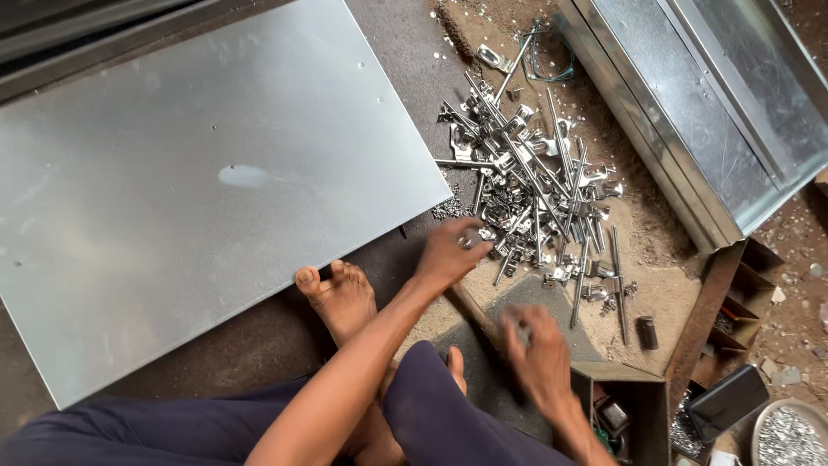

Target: The person assembles metal panels by attaching metal latches and rods using a hammer to secure them into pre-drilled holes while sitting on the floor.

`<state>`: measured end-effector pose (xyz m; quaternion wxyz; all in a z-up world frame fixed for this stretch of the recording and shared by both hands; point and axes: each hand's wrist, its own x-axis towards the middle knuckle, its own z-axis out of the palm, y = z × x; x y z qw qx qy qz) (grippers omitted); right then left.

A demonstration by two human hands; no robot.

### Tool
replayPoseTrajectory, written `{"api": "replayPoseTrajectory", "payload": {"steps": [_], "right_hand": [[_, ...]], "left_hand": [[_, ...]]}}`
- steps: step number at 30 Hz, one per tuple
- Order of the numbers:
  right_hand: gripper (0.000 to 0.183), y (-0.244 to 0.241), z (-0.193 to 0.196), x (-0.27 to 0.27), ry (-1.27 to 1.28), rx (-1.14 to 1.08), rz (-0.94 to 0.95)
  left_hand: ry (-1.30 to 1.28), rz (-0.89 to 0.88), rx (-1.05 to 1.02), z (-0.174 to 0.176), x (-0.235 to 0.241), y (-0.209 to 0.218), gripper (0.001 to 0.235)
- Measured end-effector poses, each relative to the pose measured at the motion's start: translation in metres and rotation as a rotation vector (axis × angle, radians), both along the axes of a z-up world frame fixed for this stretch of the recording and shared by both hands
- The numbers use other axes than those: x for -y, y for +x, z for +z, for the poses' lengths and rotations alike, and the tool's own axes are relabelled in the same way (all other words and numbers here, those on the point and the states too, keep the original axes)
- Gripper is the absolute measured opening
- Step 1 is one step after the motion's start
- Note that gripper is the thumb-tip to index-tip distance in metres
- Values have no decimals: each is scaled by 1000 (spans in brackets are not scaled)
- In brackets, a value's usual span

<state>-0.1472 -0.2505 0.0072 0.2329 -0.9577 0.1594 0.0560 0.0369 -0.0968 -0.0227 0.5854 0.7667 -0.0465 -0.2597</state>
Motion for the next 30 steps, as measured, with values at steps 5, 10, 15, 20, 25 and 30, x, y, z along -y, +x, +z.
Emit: {"api": "replayPoseTrajectory", "payload": {"steps": [5,10,15,20,25,30], "right_hand": [[30,74,-23,26,-14,57,-28],[31,77,-37,31,-24,-6,-50],[35,85,-42,32,-12,-24,-121],[35,86,-21,34,163,-50,-223],[35,77,23,3,362,-21,-171],[30,137,-10,-15,278,174,18]], "left_hand": [[80,-113,311,-56,30,11,17],[2,15,162,-69,-16,-8,9],[182,-67,87,-26,-16,-4,34],[479,-279,258,-23,-6,11,22],[-426,271,-588,0,-34,-19,16],[-942,392,-767,42,-97,-44,28]]}}
